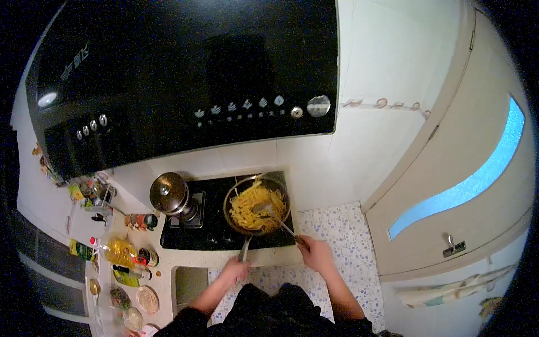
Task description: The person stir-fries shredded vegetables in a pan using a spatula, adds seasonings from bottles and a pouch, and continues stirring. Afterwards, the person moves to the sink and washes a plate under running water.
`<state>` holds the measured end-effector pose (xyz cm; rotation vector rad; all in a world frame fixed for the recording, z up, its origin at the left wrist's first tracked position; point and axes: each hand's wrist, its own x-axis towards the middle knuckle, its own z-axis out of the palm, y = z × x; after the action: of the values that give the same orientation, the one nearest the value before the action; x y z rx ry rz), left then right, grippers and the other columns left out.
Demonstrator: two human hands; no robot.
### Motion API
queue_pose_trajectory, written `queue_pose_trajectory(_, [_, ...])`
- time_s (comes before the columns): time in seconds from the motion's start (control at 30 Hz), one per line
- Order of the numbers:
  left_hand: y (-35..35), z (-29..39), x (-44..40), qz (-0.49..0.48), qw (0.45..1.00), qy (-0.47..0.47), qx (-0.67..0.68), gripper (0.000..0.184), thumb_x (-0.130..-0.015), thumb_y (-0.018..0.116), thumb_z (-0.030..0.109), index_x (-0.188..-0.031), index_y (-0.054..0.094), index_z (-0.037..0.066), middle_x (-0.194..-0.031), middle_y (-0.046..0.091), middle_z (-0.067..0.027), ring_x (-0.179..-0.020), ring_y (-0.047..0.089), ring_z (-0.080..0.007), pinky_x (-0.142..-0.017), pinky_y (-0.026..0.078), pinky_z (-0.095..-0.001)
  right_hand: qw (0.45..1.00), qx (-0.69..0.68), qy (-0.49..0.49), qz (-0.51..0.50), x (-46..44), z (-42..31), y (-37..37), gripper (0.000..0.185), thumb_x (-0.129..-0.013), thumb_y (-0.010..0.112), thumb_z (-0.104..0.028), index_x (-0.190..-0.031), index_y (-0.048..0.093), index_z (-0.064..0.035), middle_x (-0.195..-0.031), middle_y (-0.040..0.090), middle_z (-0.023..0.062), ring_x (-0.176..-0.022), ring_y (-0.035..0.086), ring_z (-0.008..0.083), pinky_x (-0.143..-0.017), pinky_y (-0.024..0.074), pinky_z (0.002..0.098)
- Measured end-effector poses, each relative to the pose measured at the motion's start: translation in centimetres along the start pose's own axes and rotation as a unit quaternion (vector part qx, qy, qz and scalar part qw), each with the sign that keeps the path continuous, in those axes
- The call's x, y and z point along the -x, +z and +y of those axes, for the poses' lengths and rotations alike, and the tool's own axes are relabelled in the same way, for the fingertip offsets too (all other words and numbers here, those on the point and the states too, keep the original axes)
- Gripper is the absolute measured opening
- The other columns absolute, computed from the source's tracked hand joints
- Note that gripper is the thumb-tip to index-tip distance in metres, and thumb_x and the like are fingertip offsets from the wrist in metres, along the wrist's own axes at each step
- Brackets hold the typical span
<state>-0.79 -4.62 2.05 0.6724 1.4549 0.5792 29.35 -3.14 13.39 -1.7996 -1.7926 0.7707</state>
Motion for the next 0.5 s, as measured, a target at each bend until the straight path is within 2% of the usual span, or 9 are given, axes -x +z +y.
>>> queue_pose_trajectory(0.03, [0.4, 2.0, -1.4, -0.008, 1.000, -0.005, -0.019, 0.019, -0.089, 0.068, 0.020, -0.096, 0.060, 0.004, -0.061, 0.050, -0.0020, -0.043, 0.045, -0.0147, -0.038, 0.034, -0.0317, 1.000, 0.017, -0.007, 0.009, -0.1, 0.2, 0.4, 0.034, -0.090, 0.066, -0.027, -0.119, 0.067, -0.0110, -0.086, 0.071, 0.0177, -0.078, 0.068, 0.0370, -0.068, 0.0543, 0.0436])
queue_pose_trajectory(0.1, [1.6, 5.3, -4.5, -0.005, 0.999, 0.044, 0.005, 0.021, -0.089, 0.068, 0.022, -0.094, 0.060, 0.003, -0.061, 0.053, -0.0030, -0.044, 0.045, -0.0152, -0.038, 0.035, -0.0326, 0.998, 0.051, -0.021, 0.034, -1.1, 0.3, 1.1, 0.033, -0.092, 0.062, -0.030, -0.120, 0.067, -0.0126, -0.085, 0.071, 0.0165, -0.077, 0.068, 0.0370, -0.067, 0.0535, 0.0457])
queue_pose_trajectory(0.2, [4.0, 4.8, -2.2, 0.055, 0.993, 0.086, -0.056, 0.027, -0.089, 0.072, 0.024, -0.085, 0.055, 0.003, -0.061, 0.053, -0.0030, -0.043, 0.045, -0.0139, -0.038, 0.034, -0.0327, 0.997, 0.039, -0.019, 0.058, -1.2, -0.3, 0.4, 0.035, -0.088, 0.067, -0.026, -0.119, 0.067, -0.0104, -0.085, 0.070, 0.0187, -0.078, 0.068, 0.0378, -0.069, 0.0544, 0.0441])
queue_pose_trajectory(0.27, [3.1, -0.2, -0.6, 0.051, 0.995, 0.071, -0.038, 0.027, -0.089, 0.073, 0.025, -0.096, 0.059, 0.003, -0.062, 0.054, -0.0029, -0.044, 0.045, -0.0138, -0.038, 0.034, -0.0316, 0.999, 0.003, -0.017, 0.049, -0.4, 0.4, -0.2, 0.035, -0.088, 0.067, -0.027, -0.119, 0.067, -0.0105, -0.086, 0.070, 0.0190, -0.078, 0.067, 0.0385, -0.069, 0.0543, 0.0448])
queue_pose_trajectory(0.37, [2.2, 1.7, 4.0, 0.010, 1.000, 0.001, -0.021, 0.028, -0.088, 0.074, 0.024, -0.099, 0.059, 0.004, -0.061, 0.053, -0.0018, -0.044, 0.045, -0.0140, -0.038, 0.035, -0.0315, 0.999, 0.006, -0.006, 0.034, -0.2, 1.1, -0.4, 0.035, -0.088, 0.067, -0.027, -0.119, 0.067, -0.0104, -0.086, 0.070, 0.0191, -0.078, 0.067, 0.0388, -0.070, 0.0543, 0.0454])
queue_pose_trajectory(0.4, [1.5, 1.9, 1.9, 0.007, 0.999, -0.019, 0.037, 0.025, -0.087, 0.075, 0.023, -0.091, 0.059, 0.004, -0.060, 0.051, -0.0012, -0.044, 0.045, -0.0139, -0.040, 0.035, -0.0315, 1.000, 0.018, 0.000, 0.024, -0.1, 1.1, -0.3, 0.035, -0.088, 0.066, -0.027, -0.119, 0.067, -0.0104, -0.086, 0.070, 0.0190, -0.078, 0.067, 0.0388, -0.070, 0.0544, 0.0455])
queue_pose_trajectory(0.43, [1.0, 2.3, -1.1, -0.006, 1.000, -0.018, 0.002, 0.028, -0.087, 0.075, 0.024, -0.085, 0.056, 0.004, -0.058, 0.051, -0.0016, -0.045, 0.046, -0.0141, -0.040, 0.036, -0.0323, 0.999, 0.029, -0.006, 0.023, -0.1, 1.0, 0.0, 0.035, -0.088, 0.066, -0.027, -0.119, 0.067, -0.0108, -0.086, 0.070, 0.0188, -0.079, 0.068, 0.0385, -0.070, 0.0544, 0.0454])
queue_pose_trajectory(0.5, [1.8, 6.1, -3.9, -0.013, 0.999, 0.031, 0.015, 0.029, -0.088, 0.074, 0.025, -0.080, 0.054, 0.005, -0.057, 0.050, -0.0017, -0.045, 0.045, -0.0143, -0.041, 0.037, -0.0328, 0.998, 0.052, -0.016, 0.034, -1.3, 0.6, 0.3, 0.034, -0.088, 0.066, -0.027, -0.119, 0.067, -0.0117, -0.087, 0.070, 0.0184, -0.080, 0.068, 0.0379, -0.071, 0.0545, 0.0451])
